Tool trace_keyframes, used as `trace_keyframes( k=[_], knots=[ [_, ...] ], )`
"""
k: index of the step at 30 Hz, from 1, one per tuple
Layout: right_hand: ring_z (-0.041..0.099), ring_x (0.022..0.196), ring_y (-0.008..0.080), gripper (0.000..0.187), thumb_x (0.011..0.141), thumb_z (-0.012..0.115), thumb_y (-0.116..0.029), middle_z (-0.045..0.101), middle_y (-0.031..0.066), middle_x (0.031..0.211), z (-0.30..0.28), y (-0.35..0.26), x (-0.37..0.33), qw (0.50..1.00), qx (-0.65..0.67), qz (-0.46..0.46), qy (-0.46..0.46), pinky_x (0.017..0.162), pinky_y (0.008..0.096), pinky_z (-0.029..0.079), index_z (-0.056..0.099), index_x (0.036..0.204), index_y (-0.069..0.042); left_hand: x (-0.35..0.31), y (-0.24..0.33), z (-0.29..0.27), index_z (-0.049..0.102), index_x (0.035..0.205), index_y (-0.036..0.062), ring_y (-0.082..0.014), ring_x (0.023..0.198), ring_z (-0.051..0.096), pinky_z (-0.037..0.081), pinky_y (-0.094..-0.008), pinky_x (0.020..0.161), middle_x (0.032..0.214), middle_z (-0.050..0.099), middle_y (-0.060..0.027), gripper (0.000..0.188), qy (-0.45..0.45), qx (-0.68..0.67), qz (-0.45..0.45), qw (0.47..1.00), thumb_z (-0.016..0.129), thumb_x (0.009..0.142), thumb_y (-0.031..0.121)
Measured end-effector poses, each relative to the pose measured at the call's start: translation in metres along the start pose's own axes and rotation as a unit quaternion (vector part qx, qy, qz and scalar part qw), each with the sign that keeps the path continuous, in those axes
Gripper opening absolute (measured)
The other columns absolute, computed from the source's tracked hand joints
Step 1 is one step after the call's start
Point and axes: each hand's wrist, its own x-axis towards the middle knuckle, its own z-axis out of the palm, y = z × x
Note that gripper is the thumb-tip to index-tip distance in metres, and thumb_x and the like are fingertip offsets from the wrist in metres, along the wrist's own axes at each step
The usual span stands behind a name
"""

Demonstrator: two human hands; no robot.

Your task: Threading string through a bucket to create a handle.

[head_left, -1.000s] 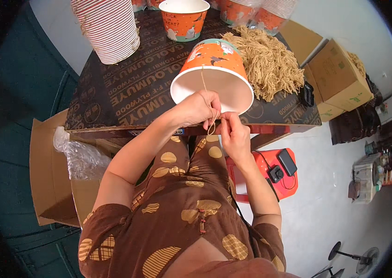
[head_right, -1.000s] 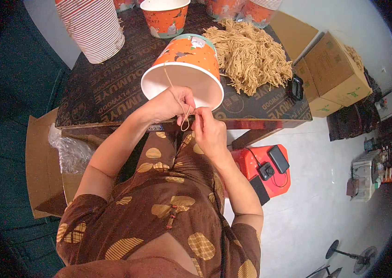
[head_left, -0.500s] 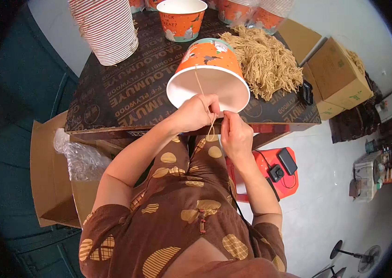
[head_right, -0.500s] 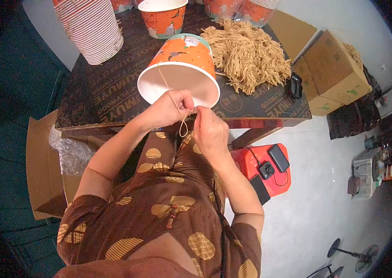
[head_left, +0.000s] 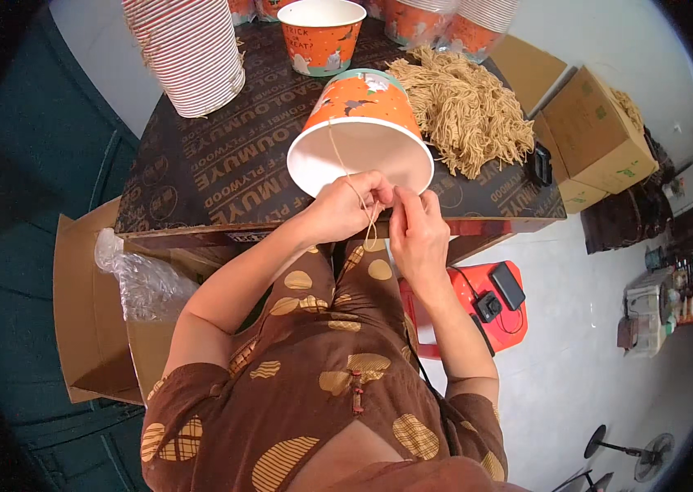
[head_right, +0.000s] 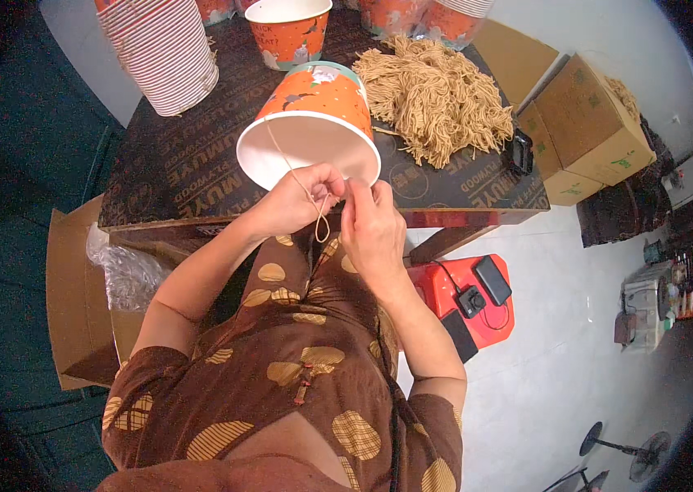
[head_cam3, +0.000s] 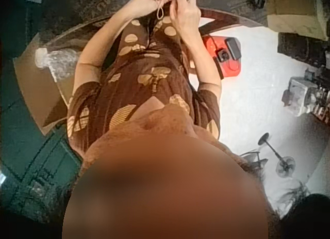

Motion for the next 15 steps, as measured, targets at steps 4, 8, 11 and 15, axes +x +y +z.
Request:
trace_keyframes(
  k=[4, 8, 11, 15],
  knots=[
    [0.062, 0.07, 0.0349, 0.018, 0.081, 0.063, 0.003, 0.057, 0.0162, 0.083, 0.006, 0.004, -0.005, 0.998, 0.052, 0.004, 0.039, 0.059, 0.0407, 0.05, 0.061, 0.099, 0.0, -0.007, 0.005, 0.004, 0.057, 0.094, 0.0021, -0.0126, 0.071, 0.059, 0.048, -0.0282, 0.065, 0.08, 0.062, -0.0058, 0.008, 0.005, 0.037, -0.007, 0.999, 0.06, 0.086, 0.001],
    [0.062, 0.071, 0.034, 0.014, 0.081, 0.064, 0.005, 0.06, 0.0168, 0.083, 0.007, 0.004, -0.01, 0.996, 0.064, -0.005, 0.054, 0.06, 0.0393, 0.05, 0.063, 0.094, 0.001, -0.012, 0.006, 0.011, 0.056, 0.095, 0.002, -0.0245, 0.073, 0.063, 0.051, -0.0358, 0.064, 0.084, 0.061, -0.0123, 0.014, 0.086, 0.197, 0.14, 0.967, 0.061, 0.082, 0.0],
    [0.062, 0.071, 0.0335, 0.015, 0.079, 0.065, 0.006, 0.061, 0.0169, 0.084, 0.006, 0.004, -0.011, 0.997, 0.057, -0.004, 0.05, 0.06, 0.0386, 0.05, 0.063, 0.094, 0.002, -0.019, 0.01, 0.012, 0.056, 0.095, 0.0014, -0.0308, 0.076, 0.063, 0.051, -0.0399, 0.063, 0.085, 0.059, -0.0145, 0.019, 0.101, 0.33, 0.194, 0.918, 0.063, 0.077, 0.002],
    [0.062, 0.071, 0.0331, 0.015, 0.078, 0.066, 0.006, 0.06, 0.0164, 0.083, 0.006, 0.003, -0.011, 0.997, 0.06, -0.001, 0.051, 0.061, 0.0386, 0.05, 0.063, 0.093, 0.001, -0.025, 0.015, 0.016, 0.057, 0.089, 0.0009, -0.0309, 0.077, 0.06, 0.052, -0.0403, 0.062, 0.082, 0.056, -0.0131, 0.016, 0.135, 0.434, 0.263, 0.851, 0.061, 0.075, 0.007]
  ],
)
